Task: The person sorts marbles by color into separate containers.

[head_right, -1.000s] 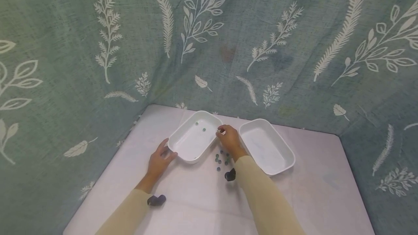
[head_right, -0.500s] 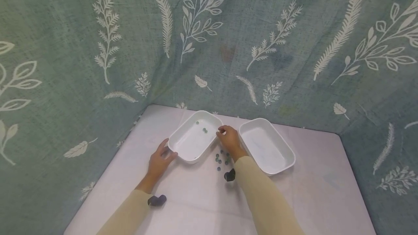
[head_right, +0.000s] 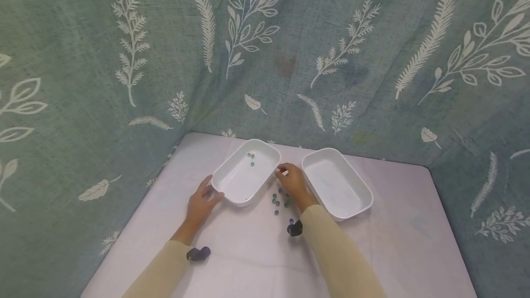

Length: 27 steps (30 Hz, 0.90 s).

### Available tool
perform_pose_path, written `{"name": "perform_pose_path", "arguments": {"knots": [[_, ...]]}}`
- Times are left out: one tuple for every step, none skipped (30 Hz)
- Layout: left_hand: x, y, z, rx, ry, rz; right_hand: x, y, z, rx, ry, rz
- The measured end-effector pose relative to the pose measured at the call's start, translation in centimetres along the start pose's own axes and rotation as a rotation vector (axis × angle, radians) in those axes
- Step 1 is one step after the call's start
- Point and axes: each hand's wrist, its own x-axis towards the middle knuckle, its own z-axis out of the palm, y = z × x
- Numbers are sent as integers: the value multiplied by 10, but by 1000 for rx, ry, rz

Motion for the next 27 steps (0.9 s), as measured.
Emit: {"name": "perform_pose_path", "arguments": {"knots": [[0, 0, 0, 0, -1, 1, -3, 2, -1, -7, 9, -2], [0, 0, 0, -2, -1, 1, -5, 3, -2, -9, 18, -3], [0, 0, 0, 0, -1, 1, -8, 5, -3, -8, 30, -3], [-1, 0, 0, 3, -1, -1, -11, 8, -4, -5, 39, -3], [-1, 0, 0, 6, -2, -3, -15, 10, -4, -1, 45, 0], [-1, 1, -1, 8, -1, -5, -18, 13, -5, 3, 47, 6], [-1, 1, -1, 11, -3, -4, -22, 16, -5, 6, 48, 13], [-1, 2, -1, 9, -3, -6, -25, 20, -6, 14, 47, 15], [-2, 2, -2, 7, -4, -5, -29, 23, -6, 15, 47, 20], [-2, 2, -2, -1, -6, -4, -33, 26, -6, 13, 46, 24], [-2, 3, -2, -7, -8, -2, -37, 29, -7, 12, 46, 29], [-1, 3, -2, -14, -10, 0, -41, 32, -6, 17, 46, 29], [-1, 3, -2, -17, -12, 2, -44, 34, -6, 25, 47, 28], [-1, 3, -2, -22, -11, -1, -47, 37, -6, 34, 49, 24], [-1, 3, -2, -20, -13, 0, -49, 39, -5, 37, 53, 28], [-1, 3, -2, -17, -14, 0, -52, 42, -5, 45, 59, 26], [-1, 3, -2, -15, -15, 3, -53, 45, -3, 49, 63, 24], [-1, 3, -1, -13, -15, 0, -55, 47, -2, 54, 69, 14], [-1, 2, -1, -11, -16, -3, -56, 50, -1, 52, 75, 9], [-2, 2, -1, -11, -15, -6, -58, 52, 0, 43, 81, 0], [-2, 2, -1, -6, -17, -9, -59, 54, 2, 32, 90, -7], [-2, 1, -1, -6, -17, -13, -59, 56, 2, 23, 96, -18], [-2, 1, -1, -6, -18, -11, -60, 57, 3, 11, 101, -24], [-2, 1, -1, -1, -18, -14, -61, 58, 3, 6, 107, -32], [-1, 1, -1, 0, -17, -14, -62, 58, 3, 1, 109, -32], [-1, 1, -1, 1, -16, -11, -62, 59, 3, -3, 110, -35], [-1, 1, -1, 0, -15, -9, -63, 59, 3, -8, 109, -35]]}}
